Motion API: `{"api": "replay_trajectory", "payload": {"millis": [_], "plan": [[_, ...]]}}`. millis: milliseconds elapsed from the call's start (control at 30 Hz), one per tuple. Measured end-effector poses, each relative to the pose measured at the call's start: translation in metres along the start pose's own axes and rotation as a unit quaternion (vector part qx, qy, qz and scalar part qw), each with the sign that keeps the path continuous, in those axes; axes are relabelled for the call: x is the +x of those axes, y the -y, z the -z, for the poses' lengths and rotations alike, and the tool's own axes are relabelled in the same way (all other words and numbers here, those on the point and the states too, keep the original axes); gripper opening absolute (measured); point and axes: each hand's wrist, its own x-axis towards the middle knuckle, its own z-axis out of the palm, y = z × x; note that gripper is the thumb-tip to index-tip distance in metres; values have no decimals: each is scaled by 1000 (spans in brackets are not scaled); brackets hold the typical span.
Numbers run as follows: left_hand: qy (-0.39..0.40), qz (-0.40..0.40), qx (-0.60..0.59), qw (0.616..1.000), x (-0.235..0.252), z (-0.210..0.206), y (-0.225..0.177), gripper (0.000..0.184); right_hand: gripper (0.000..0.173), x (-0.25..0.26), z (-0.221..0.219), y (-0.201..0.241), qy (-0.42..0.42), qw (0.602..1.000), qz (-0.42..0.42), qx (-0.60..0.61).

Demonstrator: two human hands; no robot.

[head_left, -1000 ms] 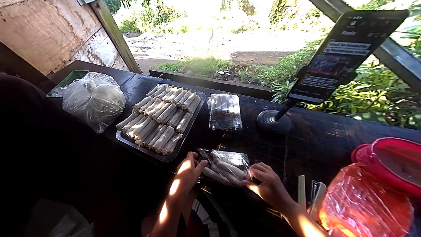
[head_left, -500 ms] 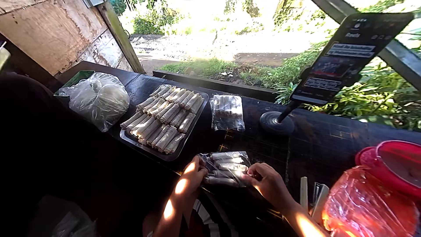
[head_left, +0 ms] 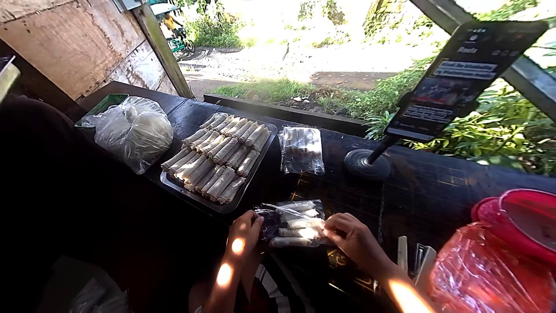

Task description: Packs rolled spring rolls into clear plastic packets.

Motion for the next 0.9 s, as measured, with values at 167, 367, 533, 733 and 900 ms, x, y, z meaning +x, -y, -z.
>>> {"api": "replay_trajectory", "payload": {"millis": [167,367,533,733,900], "plan": [[-18,-26,46,998,9,-3,-28,29,41,20,5,4,-10,998,-58,22],[-35,-93,92,991,30,-6,-59,32,21,25,-4,-16,-42,994,96,14],[-72,-217,111,967,58,-14,-42,34,32,10,-6,-3,-82,976,185,-74],[-219,-326,137,910,43,-28,-43,38,31,2,-10,-5,-88,986,119,-72],[-249,-366,165,881,-31,-93,-24,43,21,3,-12,-16,-110,979,132,-109]]}}
